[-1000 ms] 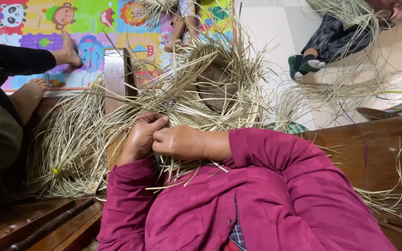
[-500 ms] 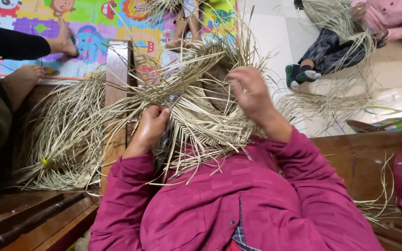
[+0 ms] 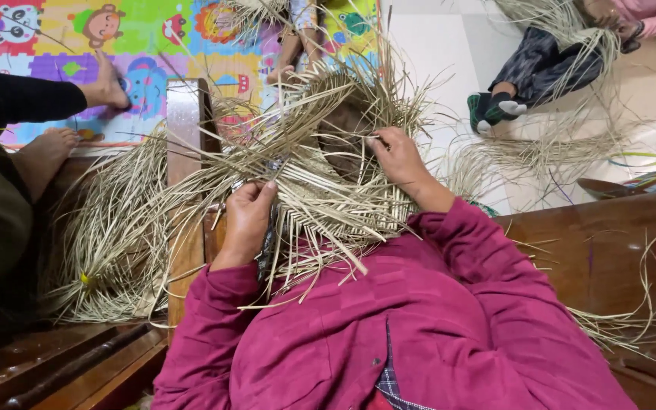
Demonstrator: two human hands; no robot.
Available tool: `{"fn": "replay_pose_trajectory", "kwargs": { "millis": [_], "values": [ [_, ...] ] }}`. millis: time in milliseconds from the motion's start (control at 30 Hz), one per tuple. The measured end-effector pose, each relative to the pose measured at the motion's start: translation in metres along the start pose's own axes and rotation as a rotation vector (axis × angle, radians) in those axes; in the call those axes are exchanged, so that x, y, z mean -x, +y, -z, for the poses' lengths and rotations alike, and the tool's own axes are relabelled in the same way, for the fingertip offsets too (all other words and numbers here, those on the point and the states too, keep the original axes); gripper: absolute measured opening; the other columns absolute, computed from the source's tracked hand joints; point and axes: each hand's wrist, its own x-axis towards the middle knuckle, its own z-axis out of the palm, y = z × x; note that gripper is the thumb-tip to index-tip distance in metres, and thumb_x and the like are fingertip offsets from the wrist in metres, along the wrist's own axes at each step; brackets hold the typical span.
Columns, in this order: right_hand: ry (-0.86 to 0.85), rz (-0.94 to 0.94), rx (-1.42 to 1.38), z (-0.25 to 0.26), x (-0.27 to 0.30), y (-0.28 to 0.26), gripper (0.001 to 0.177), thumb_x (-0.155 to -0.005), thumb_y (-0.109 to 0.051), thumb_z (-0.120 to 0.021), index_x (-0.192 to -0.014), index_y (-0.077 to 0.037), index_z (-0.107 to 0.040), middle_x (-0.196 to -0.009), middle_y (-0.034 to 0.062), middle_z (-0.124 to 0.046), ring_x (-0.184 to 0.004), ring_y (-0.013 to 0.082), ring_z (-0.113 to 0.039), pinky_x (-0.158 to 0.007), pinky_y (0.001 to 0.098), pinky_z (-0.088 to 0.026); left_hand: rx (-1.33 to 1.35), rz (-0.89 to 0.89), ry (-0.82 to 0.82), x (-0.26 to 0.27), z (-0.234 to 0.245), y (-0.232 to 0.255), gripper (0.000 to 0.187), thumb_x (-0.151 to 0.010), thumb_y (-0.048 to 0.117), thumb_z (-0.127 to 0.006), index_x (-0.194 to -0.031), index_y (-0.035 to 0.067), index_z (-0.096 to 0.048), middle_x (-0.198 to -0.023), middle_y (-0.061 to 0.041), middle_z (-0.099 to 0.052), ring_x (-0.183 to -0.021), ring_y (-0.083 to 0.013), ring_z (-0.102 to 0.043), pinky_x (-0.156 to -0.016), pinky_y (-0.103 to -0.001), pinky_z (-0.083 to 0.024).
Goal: A person is weaving a hat using dried straw strands while sitting on the floor.
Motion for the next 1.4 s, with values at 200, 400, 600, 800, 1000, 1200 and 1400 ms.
{"fn": "replay_pose_trajectory", "kwargs": {
  "millis": [200,400,600,800,1000,1200,1400],
  "values": [
    [0.014,-0.116,0.011,-0.021,-0.01,0.006,0.037,-0.102,-0.035,-0.066,-0.098,0.002,-0.071,-0.104,0.0248,-0.07,-0.105,0.0471,-0.065,-0.092,0.0545,-0.053,0.158,0.025,0.003,0.004,-0.004,0.002,0.015,-0.098,0.017,-0.072,-0.096,0.003,-0.074,-0.071,0.0,-0.065,-0.064,-0.0056,-0.05,-0.056,-0.019,-0.041],
    [0.063,-0.27,0.021,-0.038,-0.019,0.001,0.032,-0.094,-0.034,-0.073,-0.088,-0.003,-0.072,-0.096,0.019,-0.071,-0.1,0.0426,-0.068,-0.089,0.0516,-0.053,0.159,0.0,0.037,0.006,-0.005,0.001,0.015,-0.097,0.017,-0.073,-0.096,0.002,-0.074,-0.069,0.0,-0.062,-0.063,-0.0056,-0.048,-0.055,-0.02,-0.04],
    [0.096,-0.299,-0.145,-0.034,-0.045,-0.019,0.015,-0.094,-0.026,-0.071,-0.1,-0.014,-0.078,-0.099,0.0092,-0.076,-0.103,0.0322,-0.07,-0.091,0.0424,-0.056,0.183,-0.006,0.055,0.015,-0.019,0.003,0.014,-0.098,0.016,-0.073,-0.095,0.003,-0.074,-0.068,0.0,-0.06,-0.062,-0.0055,-0.049,-0.053,-0.019,-0.039],
    [0.237,-0.205,-0.37,-0.049,-0.024,-0.005,0.017,-0.102,-0.01,-0.059,-0.11,0.0,-0.07,-0.096,0.0203,-0.07,-0.096,0.0376,-0.07,-0.091,0.0488,-0.054,0.187,-0.007,0.047,0.025,-0.031,0.005,0.017,-0.097,0.016,-0.074,-0.082,0.009,-0.073,-0.062,0.001,-0.06,-0.058,-0.0049,-0.049,-0.051,-0.02,-0.039],
    [0.39,-0.081,-0.328,-0.06,-0.024,-0.005,0.011,-0.1,-0.005,-0.061,-0.098,-0.004,-0.071,-0.089,0.0143,-0.067,-0.086,0.0315,-0.07,-0.081,0.0414,-0.056,0.192,0.015,0.068,0.025,-0.024,0.004,0.019,-0.099,0.017,-0.073,-0.083,0.008,-0.072,-0.063,0.003,-0.057,-0.058,-0.0043,-0.045,-0.052,-0.021,-0.037],
    [0.407,-0.094,-0.275,-0.061,-0.026,-0.003,0.01,-0.1,-0.009,-0.063,-0.099,-0.005,-0.072,-0.093,0.0157,-0.068,-0.092,0.0311,-0.07,-0.084,0.0391,-0.055,0.301,0.011,0.087,0.022,-0.023,-0.005,0.014,-0.097,0.014,-0.069,-0.083,0.01,-0.068,-0.062,0.003,-0.058,-0.053,-0.003,-0.049,-0.05,-0.02,-0.041],
    [-0.018,-0.207,-0.276,0.016,-0.026,-0.02,0.017,-0.096,-0.021,-0.075,-0.109,-0.01,-0.076,-0.098,0.0126,-0.073,-0.095,0.0301,-0.072,-0.087,0.0434,-0.056,0.302,0.015,0.148,0.024,-0.027,-0.006,0.013,-0.094,0.01,-0.068,-0.082,0.007,-0.069,-0.062,0.001,-0.058,-0.055,-0.0047,-0.045,-0.05,-0.023,-0.039]
  ]
}}
